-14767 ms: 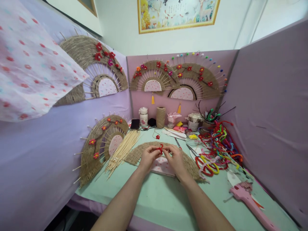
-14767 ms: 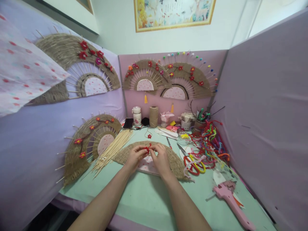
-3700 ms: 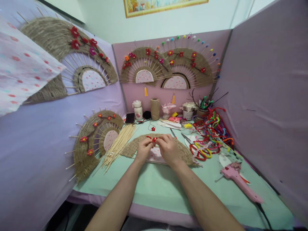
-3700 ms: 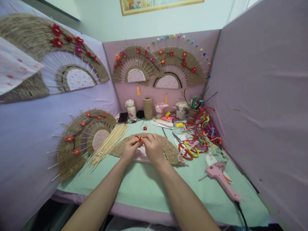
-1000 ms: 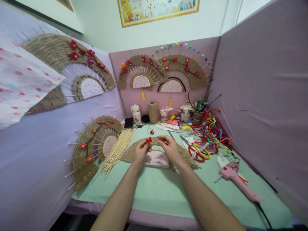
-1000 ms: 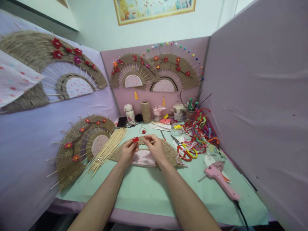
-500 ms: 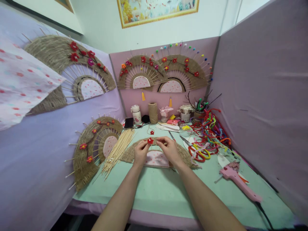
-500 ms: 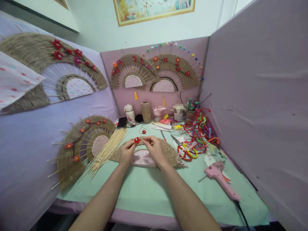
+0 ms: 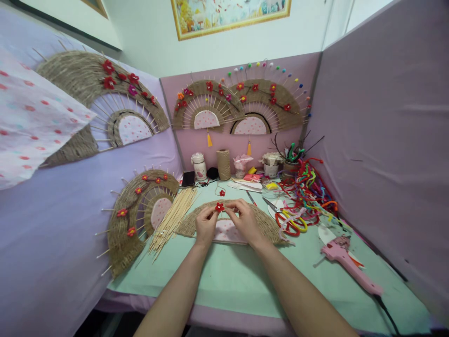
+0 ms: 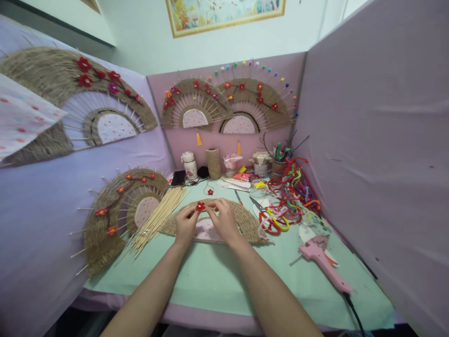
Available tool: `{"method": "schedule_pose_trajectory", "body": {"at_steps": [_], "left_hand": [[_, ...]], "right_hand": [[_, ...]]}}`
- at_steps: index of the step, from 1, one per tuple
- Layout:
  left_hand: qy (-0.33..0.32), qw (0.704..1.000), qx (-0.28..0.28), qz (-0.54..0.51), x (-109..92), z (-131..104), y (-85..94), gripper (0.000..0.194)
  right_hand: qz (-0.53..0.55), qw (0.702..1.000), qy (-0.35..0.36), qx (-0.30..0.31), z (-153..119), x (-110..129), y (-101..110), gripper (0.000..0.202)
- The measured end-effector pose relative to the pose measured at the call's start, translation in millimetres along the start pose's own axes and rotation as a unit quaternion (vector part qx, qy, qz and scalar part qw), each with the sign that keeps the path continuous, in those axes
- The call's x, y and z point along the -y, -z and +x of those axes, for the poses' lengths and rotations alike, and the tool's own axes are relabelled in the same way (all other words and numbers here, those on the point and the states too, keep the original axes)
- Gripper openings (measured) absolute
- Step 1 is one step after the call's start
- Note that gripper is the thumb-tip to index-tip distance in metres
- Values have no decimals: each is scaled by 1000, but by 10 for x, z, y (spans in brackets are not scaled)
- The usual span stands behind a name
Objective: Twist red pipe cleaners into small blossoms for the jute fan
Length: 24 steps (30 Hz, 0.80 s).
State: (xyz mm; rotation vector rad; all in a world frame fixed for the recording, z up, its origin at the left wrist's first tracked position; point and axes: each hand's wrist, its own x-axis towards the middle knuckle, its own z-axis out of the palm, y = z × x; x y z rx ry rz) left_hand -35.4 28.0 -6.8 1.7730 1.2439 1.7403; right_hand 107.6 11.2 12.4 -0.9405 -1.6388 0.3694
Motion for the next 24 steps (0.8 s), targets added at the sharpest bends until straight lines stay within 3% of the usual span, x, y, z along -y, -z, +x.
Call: {"method": "schedule_pose_trajectory", "body": {"at_steps": [8,24], "left_hand": [[21,1000,1,0,62,-41,-31,17],[2,999,39,35,67,-81,-47,15]], "right_hand": [[-137,984,113,8,-59,30,-43,14],[-164,978,126,16,-62,-38,-76,18]]}}
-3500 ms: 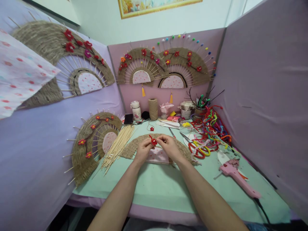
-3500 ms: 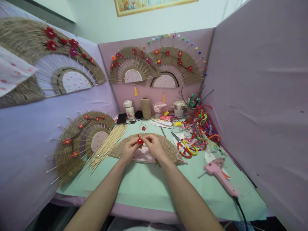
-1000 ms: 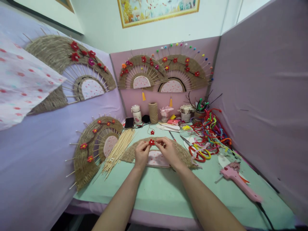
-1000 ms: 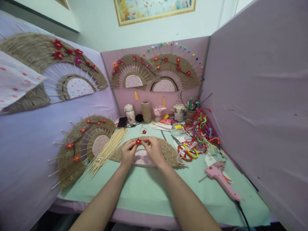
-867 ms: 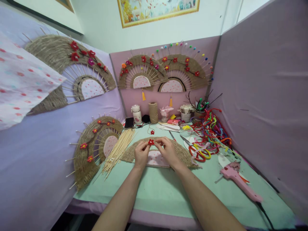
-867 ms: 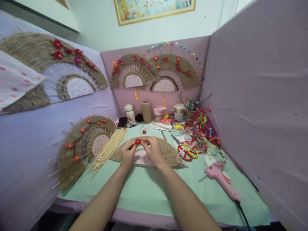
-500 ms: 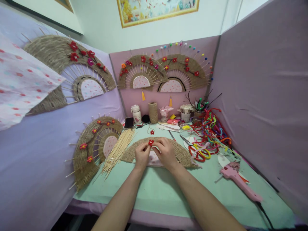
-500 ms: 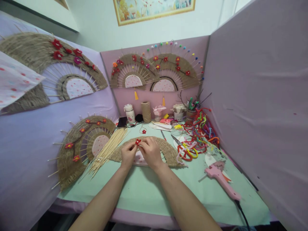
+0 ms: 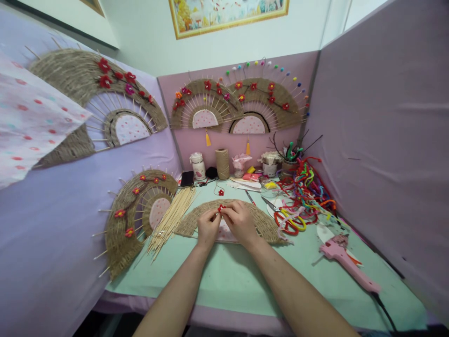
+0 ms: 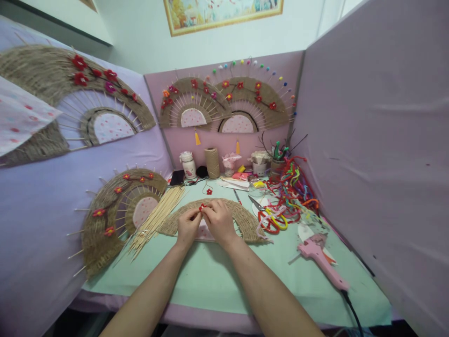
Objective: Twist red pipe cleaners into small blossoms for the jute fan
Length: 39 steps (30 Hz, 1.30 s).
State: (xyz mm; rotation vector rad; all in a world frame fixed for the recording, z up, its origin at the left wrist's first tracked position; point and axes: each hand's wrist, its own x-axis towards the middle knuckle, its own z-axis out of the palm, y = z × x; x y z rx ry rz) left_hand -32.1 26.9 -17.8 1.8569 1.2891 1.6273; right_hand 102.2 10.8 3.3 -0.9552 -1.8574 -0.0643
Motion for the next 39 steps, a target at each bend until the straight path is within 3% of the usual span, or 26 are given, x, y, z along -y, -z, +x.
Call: {"method": "schedule_pose_trajectory", "body": {"at_steps": [29,39], "left_hand": [[-35,997,1,69,-35,-14,-5,14],[30,999,-8,35,-26,1,-1,15]], "right_hand": [[-69,997,25,34,16,-1,-21,15],[-18,1000,16,-4,1,8,-33,17]]}}
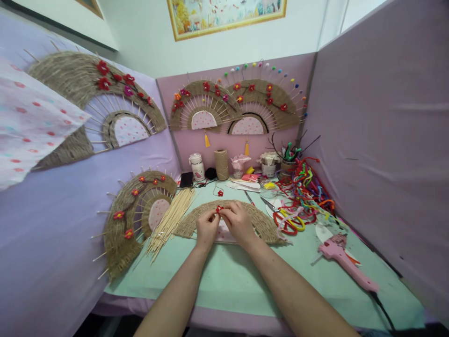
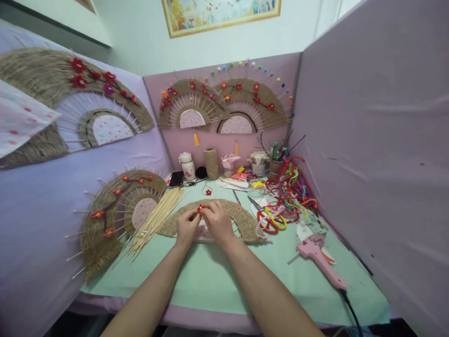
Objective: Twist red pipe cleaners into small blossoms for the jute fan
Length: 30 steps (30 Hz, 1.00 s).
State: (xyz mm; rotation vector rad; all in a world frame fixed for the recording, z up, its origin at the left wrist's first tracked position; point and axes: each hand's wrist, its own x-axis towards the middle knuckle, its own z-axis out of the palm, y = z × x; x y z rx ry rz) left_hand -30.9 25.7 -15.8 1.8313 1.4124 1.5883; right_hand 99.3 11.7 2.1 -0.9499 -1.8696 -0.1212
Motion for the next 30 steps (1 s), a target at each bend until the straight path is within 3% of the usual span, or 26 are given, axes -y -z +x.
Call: {"method": "schedule_pose_trajectory", "body": {"at_steps": [8,18,30], "left_hand": [[70,994,-43,-68,5,70,37,22],[50,993,-48,-92,8,85,44,22],[-31,993,-38,-111,-26,76,56,19]], "right_hand": [[30,999,-13,-23,-27,15,-13,17],[48,998,-23,-21,-21,20,-2,17],[80,991,-91,-57,3,21,8,11]]}}
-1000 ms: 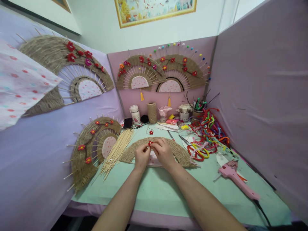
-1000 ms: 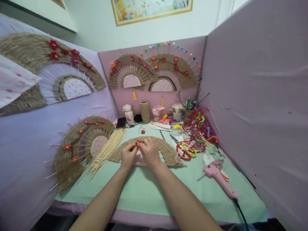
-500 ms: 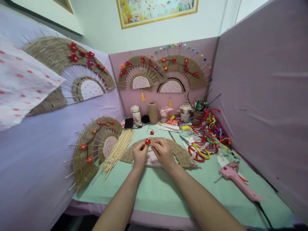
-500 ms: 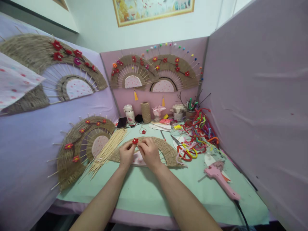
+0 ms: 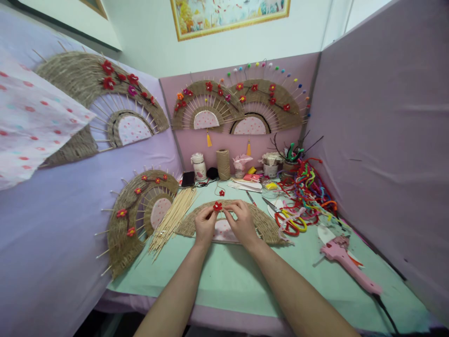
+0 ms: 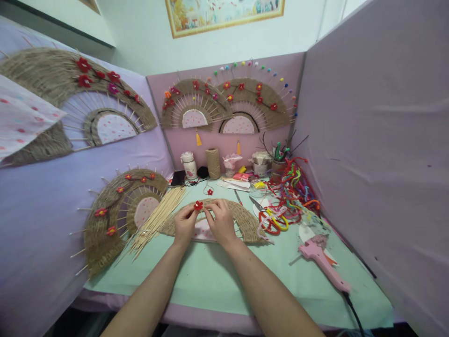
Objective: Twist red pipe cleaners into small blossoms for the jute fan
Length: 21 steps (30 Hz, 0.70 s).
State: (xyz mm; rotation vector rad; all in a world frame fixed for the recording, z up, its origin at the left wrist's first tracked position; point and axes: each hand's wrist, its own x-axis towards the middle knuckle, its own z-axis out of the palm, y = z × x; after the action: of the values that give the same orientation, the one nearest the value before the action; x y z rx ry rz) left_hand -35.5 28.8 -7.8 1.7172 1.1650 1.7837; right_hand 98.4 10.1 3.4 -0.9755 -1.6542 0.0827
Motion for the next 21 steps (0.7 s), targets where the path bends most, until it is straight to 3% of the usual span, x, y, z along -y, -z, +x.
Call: {"method": "schedule_pose_trajectory", "body": {"at_steps": [9,14,21], "left_hand": [[-4,998,-19,55,-50,-29,-12,18],[-42,993,2,110,-59,-60,-19,15],[-51,994,24,99,-76,-69,-29,17]], "right_hand": [[46,999,-4,-8,9,45,15,11],[41,999,-8,9,4,54,14,11],[48,999,-14,5,8,55,14,11]]}}
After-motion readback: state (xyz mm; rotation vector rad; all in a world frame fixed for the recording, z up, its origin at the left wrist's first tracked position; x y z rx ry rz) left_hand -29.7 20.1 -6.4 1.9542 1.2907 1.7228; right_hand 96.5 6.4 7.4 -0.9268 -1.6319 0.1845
